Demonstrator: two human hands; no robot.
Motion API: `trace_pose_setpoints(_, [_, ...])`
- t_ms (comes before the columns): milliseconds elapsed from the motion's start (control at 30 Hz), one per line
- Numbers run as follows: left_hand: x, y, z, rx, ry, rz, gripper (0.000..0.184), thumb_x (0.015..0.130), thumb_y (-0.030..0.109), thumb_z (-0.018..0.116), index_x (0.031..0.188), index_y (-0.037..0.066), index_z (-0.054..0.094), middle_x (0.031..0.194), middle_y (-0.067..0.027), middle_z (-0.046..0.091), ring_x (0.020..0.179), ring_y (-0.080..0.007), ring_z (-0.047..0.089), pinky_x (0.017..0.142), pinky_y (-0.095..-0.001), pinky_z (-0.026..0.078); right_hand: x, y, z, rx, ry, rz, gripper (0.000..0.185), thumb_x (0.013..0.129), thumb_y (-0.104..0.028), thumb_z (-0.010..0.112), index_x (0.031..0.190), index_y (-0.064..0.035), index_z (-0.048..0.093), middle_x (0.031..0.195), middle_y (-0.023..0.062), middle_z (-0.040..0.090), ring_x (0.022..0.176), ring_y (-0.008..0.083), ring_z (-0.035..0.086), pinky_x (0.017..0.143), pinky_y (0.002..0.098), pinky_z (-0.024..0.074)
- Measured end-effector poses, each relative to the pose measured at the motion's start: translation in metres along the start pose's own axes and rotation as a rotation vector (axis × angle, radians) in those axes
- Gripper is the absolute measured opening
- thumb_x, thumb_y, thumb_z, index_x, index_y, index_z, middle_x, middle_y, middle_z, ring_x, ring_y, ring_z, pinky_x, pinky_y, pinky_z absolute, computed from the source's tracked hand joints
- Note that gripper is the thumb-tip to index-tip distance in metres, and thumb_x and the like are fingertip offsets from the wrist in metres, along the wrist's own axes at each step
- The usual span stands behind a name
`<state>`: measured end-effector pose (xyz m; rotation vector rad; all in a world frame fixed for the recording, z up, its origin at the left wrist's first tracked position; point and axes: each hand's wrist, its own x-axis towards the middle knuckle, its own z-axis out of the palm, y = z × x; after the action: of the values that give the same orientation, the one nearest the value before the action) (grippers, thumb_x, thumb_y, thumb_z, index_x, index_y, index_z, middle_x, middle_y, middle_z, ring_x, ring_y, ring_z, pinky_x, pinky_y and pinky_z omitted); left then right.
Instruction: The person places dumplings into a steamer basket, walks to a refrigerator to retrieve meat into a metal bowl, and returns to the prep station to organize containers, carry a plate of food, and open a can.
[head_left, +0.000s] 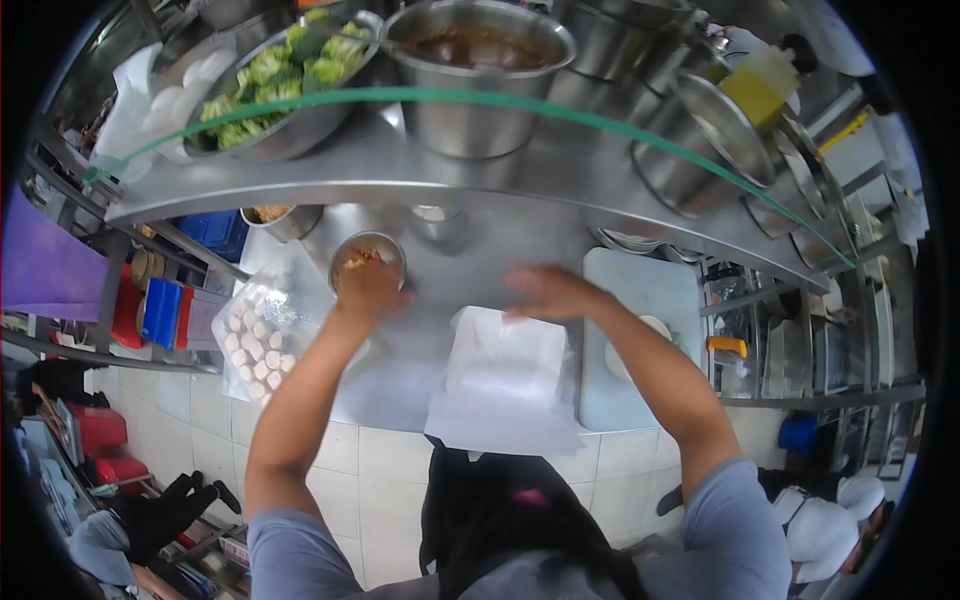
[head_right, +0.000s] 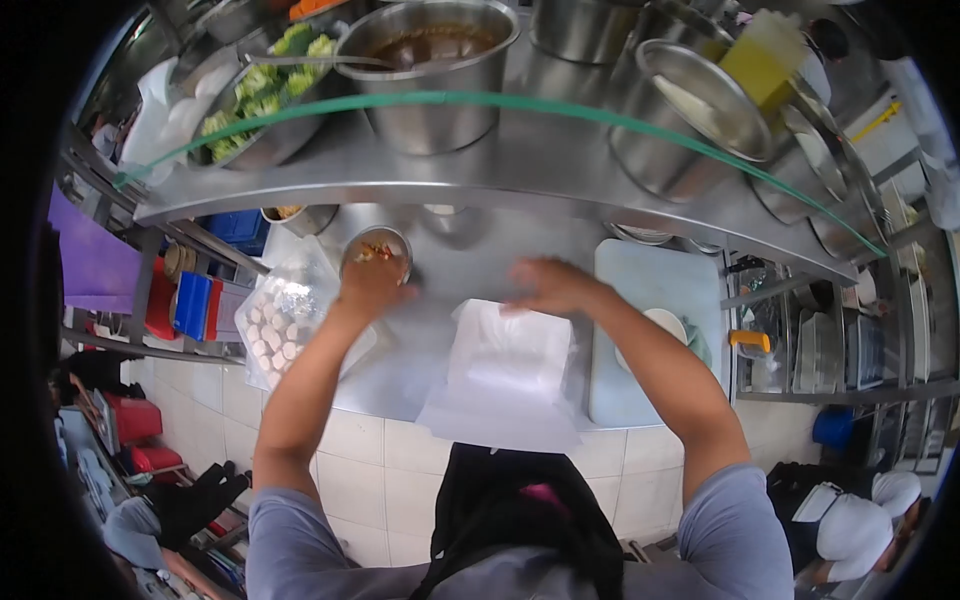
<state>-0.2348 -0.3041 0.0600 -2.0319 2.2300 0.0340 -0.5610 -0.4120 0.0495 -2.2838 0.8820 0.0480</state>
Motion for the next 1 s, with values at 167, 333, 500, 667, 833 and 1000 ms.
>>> trace_pose_setpoints(167, [-0.005,0.002,0.046,0.063,-0.02,-0.125,0.027,0.086,0.02,0.064,0.11,0.01,0.071,0.094,-0.0111,0.075,0.089,-0.0275,0.074,0.078,-0.0435,0.058,-0.017,-0.003,0.023,-0.491,-0.245,0.246,0.03,0.083,-0.022,0.072,0.112,-0.0145,0.073,0.115,0.0126,0.07,0.109,0.0322,0.066,0.089,0.044,0.0549])
trace_pose_setpoints(333, [0.014,-0.022,0.039,-0.039,0.003,-0.229,0.031,0.091,0.021,0.062,0.121,0.015,0.065,0.096,-0.013,0.075,0.088,-0.0296,0.074,0.076,-0.043,0.058,0.025,0.019,-0.014,-0.423,0.027,0.173,0.024,0.083,-0.015,0.068,0.106,-0.0142,0.075,0.113,0.0116,0.071,0.11,0.0328,0.066,0.089,0.0452,0.0547])
trace_pose_setpoints(500, [-0.013,-0.004,-0.009,-0.161,0.146,-0.341,0.037,0.092,0.033,0.064,0.124,0.017,0.061,0.098,-0.0156,0.074,0.089,-0.0342,0.073,0.076,-0.047,0.057,0.048,0.027,-0.056,-0.534,0.257,0.33,0.035,0.091,-0.031,0.07,0.114,-0.005,0.068,0.113,0.0185,0.07,0.108,0.0363,0.065,0.094,0.0473,0.05])
trace_pose_setpoints(667, [-0.093,0.018,-0.025,-0.582,0.277,-0.34,0.027,0.091,0.034,0.067,0.108,0.013,0.067,0.08,-0.0173,0.071,0.076,-0.0392,0.07,0.068,-0.0484,0.053,-0.043,-0.018,-0.072,-0.389,0.718,0.192,0.04,0.093,-0.033,0.067,0.119,-0.0033,0.065,0.118,0.0192,0.067,0.104,0.0381,0.064,0.091,0.0465,0.0506])
trace_pose_setpoints(833, [-0.173,0.057,-0.062,-1.031,0.207,-0.287,0.019,0.094,0.022,0.07,0.102,0.005,0.07,0.064,-0.0053,0.061,0.057,-0.0146,0.057,0.057,-0.0308,0.047,-0.239,-0.064,-0.031,0.191,0.905,0.108,0.027,0.088,-0.022,0.072,0.108,-0.0053,0.071,0.105,0.0152,0.071,0.093,0.0323,0.069,0.083,0.0391,0.0543])
trace_pose_setpoints(1000, [-0.165,0.097,-0.165,-1.177,0.299,-0.112,0.018,0.095,0.014,0.068,0.107,0.001,0.068,0.069,0.0048,0.055,0.063,-0.0033,0.047,0.057,-0.0222,0.041,-0.362,-0.004,0.083,0.441,1.056,0.41,0.017,0.09,-0.015,0.071,0.101,-0.0016,0.071,0.094,0.0103,0.072,0.084,0.0176,0.068,0.069,0.0298,0.054])
